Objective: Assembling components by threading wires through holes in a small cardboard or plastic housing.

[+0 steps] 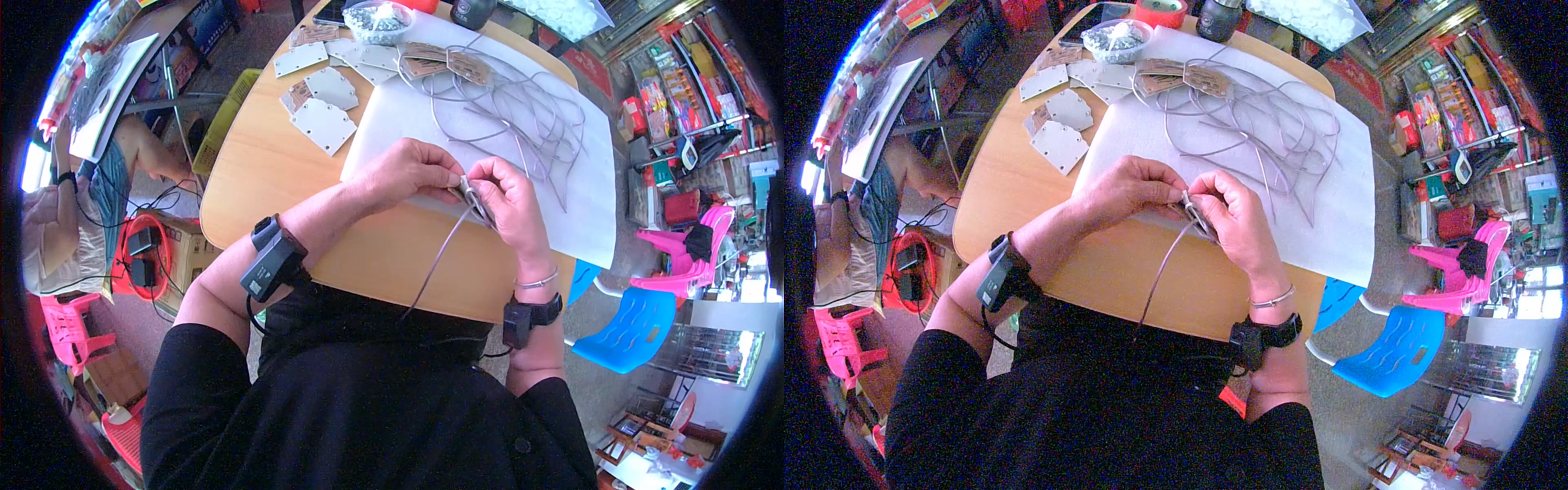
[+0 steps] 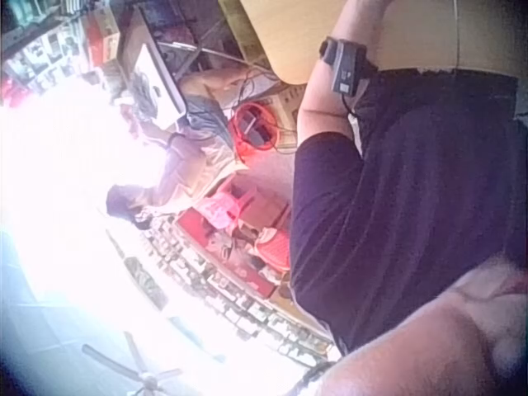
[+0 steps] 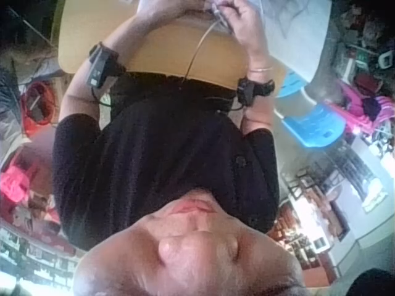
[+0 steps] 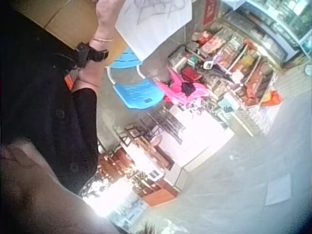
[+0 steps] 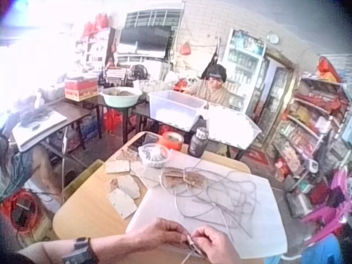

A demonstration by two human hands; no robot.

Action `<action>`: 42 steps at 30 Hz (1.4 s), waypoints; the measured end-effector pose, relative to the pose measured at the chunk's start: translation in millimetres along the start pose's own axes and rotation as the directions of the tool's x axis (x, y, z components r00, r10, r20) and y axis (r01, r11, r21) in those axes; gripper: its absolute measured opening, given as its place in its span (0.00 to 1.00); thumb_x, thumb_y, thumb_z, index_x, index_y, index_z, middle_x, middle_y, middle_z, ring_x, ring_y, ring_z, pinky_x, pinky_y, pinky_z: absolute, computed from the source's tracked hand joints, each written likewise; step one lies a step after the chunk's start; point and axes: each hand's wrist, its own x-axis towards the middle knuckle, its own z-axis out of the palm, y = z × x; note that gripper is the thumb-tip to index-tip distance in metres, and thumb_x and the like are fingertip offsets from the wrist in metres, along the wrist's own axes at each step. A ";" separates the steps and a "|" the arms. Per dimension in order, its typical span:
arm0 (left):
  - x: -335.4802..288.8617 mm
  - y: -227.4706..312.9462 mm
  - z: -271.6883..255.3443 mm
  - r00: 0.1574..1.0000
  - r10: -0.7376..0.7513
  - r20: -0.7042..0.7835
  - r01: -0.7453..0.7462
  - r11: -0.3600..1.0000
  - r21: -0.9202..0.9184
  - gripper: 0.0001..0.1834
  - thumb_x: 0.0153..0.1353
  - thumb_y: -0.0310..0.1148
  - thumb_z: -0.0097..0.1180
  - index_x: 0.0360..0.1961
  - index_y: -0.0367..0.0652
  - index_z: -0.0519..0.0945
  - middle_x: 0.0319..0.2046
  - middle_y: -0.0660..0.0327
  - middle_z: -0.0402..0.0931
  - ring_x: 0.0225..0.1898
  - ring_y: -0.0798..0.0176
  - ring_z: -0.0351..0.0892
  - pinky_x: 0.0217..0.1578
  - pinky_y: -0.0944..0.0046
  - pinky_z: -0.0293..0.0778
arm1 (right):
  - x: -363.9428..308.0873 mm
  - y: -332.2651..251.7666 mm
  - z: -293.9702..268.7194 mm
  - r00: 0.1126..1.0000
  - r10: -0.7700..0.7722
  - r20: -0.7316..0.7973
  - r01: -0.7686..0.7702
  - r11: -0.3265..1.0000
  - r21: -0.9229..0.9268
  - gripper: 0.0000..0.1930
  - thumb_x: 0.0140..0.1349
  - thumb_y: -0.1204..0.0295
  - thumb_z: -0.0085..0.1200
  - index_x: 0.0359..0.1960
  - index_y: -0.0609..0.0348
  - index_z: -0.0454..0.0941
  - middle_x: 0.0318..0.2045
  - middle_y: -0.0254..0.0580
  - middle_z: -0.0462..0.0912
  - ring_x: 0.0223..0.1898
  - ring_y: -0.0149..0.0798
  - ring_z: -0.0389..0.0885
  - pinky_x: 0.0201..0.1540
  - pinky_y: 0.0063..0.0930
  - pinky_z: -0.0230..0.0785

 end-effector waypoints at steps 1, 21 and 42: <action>-0.1 1.1 0.4 1.000 -0.001 0.001 0.001 1.000 0.000 0.09 0.60 0.27 0.56 0.39 0.32 0.78 0.34 0.58 0.79 0.36 0.66 0.80 0.42 0.69 0.77 | 0.5 -0.3 -0.3 1.000 -0.017 -0.004 0.017 1.000 -0.022 0.03 0.61 0.78 0.50 0.35 0.64 0.75 0.28 0.29 0.76 0.31 0.22 0.71 0.34 0.17 0.66; 4.2 -8.0 -6.1 0.999 0.047 0.011 -0.047 0.998 -0.045 0.10 0.60 0.27 0.54 0.39 0.29 0.77 0.37 0.55 0.79 0.38 0.63 0.80 0.44 0.67 0.78 | 0.1 -45.2 17.5 0.906 -0.407 0.121 0.364 0.597 -0.715 0.05 0.56 0.73 0.53 0.33 0.58 0.76 0.26 0.45 0.80 0.30 0.44 0.78 0.35 0.36 0.70; -6.8 7.3 -4.6 0.969 0.086 -0.231 -0.153 0.943 -0.294 0.10 0.62 0.29 0.50 0.40 0.33 0.76 0.36 0.54 0.78 0.34 0.62 0.80 0.36 0.68 0.77 | -40.5 -83.1 52.6 0.806 -0.452 0.383 0.531 0.265 -0.805 0.13 0.52 0.77 0.52 0.41 0.59 0.74 0.48 0.43 0.71 0.42 0.44 0.72 0.44 0.34 0.69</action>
